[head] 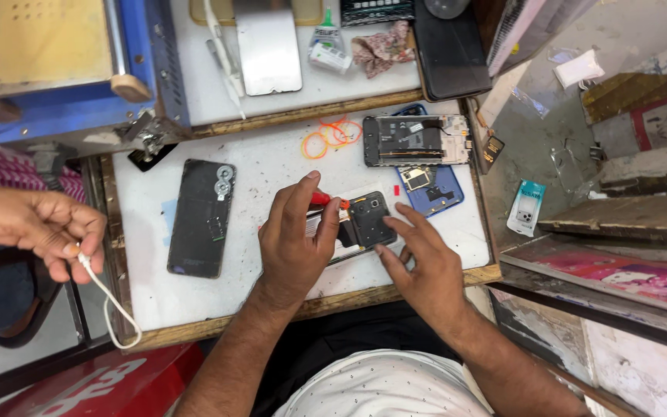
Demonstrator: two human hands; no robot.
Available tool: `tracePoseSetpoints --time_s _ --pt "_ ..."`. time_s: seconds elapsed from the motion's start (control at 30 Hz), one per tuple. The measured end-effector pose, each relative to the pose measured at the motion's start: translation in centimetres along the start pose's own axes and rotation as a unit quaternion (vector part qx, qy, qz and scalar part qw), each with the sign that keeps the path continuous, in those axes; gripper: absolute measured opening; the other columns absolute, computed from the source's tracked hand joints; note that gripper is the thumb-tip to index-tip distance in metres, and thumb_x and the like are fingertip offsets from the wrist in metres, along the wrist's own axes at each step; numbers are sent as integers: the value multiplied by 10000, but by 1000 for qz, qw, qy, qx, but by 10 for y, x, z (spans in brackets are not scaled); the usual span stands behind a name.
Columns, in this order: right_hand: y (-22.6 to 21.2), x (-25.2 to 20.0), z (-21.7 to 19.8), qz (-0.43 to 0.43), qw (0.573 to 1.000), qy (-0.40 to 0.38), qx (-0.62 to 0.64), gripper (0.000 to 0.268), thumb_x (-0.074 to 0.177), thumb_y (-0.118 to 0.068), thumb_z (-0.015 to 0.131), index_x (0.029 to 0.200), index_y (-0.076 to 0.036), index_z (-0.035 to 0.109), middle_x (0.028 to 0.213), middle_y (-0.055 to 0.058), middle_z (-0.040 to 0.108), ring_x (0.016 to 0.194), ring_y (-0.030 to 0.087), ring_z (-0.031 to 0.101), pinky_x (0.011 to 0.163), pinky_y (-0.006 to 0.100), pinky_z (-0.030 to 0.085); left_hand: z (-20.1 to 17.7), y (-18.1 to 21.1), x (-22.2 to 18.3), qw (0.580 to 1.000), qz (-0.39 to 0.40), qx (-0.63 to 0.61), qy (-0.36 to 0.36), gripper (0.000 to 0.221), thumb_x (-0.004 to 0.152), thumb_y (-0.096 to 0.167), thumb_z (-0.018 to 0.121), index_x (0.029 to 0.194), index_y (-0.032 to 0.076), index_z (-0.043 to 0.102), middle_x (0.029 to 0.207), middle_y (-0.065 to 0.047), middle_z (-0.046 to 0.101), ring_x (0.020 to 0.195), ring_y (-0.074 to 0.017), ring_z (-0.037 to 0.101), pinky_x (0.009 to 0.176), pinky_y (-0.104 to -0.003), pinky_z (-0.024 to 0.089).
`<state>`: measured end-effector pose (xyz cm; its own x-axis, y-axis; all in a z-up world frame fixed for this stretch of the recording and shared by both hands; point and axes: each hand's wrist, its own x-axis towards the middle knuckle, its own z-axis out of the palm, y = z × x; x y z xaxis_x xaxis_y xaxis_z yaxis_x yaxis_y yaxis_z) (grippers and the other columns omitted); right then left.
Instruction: The person applies adhesive from a red tube to the internal frame of a disassembled smartphone. They repeatedly squeeze the tube, wipe the tip, and apply small amounts of adhesive to specific areas inside the phone chassis.
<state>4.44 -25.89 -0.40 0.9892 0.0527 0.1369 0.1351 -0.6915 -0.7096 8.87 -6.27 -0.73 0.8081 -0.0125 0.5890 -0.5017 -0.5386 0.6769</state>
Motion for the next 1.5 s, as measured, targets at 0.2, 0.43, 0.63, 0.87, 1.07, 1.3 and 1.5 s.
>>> tracePoseSetpoints --time_s 0.2,0.43,0.63,0.87,1.07,1.3,1.5 --pt "8 0 0 -1 1000 -30 6 372 830 -169 839 1173 -72 732 1370 115 660 602 106 680 566 259 594 8 -10 -4 999 28 24 -30 601 958 18 801 1434 67 438 1092 -136 655 943 -214 727 782 -338 648" --pt "11 2 -1 5 999 -46 0 364 830 -192 838 1161 -77 740 1366 107 662 598 109 684 561 260 597 14 -13 -6 998 37 20 -38 580 967 29 803 1425 68 450 1091 -134 646 917 -197 729 744 -315 651" --pt "12 3 -1 2 999 -49 -2 364 834 -201 836 1165 -82 742 1366 103 656 616 104 694 569 252 605 13 -12 -5 997 63 31 -37 525 962 25 809 1380 58 493 1114 -142 644 898 -202 736 712 -303 647" --pt "13 3 -1 4 998 -58 2 374 829 -215 839 1165 -83 741 1364 106 654 619 101 698 563 246 608 13 -12 -6 996 77 33 -33 531 961 22 812 1380 54 489 1125 -143 640 907 -202 739 714 -301 649" --pt "13 2 -1 5 998 -57 3 375 830 -222 836 1166 -84 742 1370 104 651 625 92 699 558 240 608 14 -15 -9 995 81 43 -37 526 960 24 810 1375 60 489 1115 -142 643 907 -201 740 708 -298 647" --pt "14 3 0 9 998 -60 5 375 827 -221 838 1164 -86 744 1374 101 649 620 87 695 552 234 607 13 -14 -7 994 90 40 -42 534 974 21 798 1393 60 469 1111 -139 636 898 -199 736 696 -291 647" --pt "15 2 1 -2 999 -52 2 392 816 -222 850 1165 -80 739 1376 103 648 617 100 692 566 249 603 5 1 8 990 102 25 -96 613 896 -33 752 1407 131 456 1193 -155 649 1010 -319 704 817 -423 614"
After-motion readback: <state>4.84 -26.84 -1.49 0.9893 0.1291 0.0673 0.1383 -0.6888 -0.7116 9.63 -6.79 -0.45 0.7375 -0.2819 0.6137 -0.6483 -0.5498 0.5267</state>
